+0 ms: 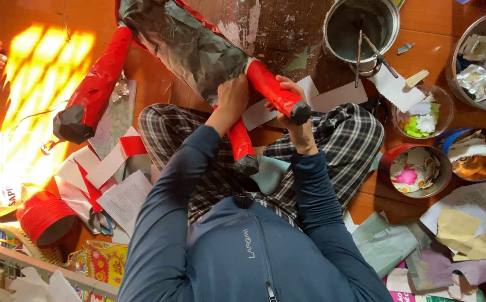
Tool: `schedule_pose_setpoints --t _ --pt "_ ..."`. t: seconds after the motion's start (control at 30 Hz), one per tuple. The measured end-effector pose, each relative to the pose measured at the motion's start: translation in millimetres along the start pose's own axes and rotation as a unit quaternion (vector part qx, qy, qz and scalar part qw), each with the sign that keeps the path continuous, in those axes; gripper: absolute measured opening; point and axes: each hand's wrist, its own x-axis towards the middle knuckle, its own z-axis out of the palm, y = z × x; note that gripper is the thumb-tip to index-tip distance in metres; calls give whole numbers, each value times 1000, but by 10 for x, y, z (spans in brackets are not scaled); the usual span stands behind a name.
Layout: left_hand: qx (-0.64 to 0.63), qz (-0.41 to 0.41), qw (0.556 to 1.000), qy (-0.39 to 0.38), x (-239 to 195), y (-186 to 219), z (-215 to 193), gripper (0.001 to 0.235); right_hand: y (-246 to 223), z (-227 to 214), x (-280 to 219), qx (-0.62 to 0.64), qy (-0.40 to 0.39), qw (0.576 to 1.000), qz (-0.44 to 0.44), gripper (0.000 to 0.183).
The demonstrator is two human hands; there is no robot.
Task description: Decorating a horse-shaped frame with paper and foil strips
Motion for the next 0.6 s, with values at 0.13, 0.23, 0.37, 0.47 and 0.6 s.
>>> schedule_pose_setpoints --t 0.13,0.23,0.37,0.47,0.6 --pt "-18 68 997 10 -273 94 -413 28 63 -30 13 2 2 1000 -3 84" --pt "38 108 985 130 -298 101 -723 50 59 16 -13 -11 -2 1000 -6 82" --pt "175 61 951 247 -21 -250 -268 70 -99 14 -20 19 -11 999 38 75" --pt "109 50 984 129 -44 -244 -580 93 -82 35 -10 20 -22 999 37 74" --pt "113 62 977 167 4 -153 -614 78 -74 41 14 12 -25 999 32 73"
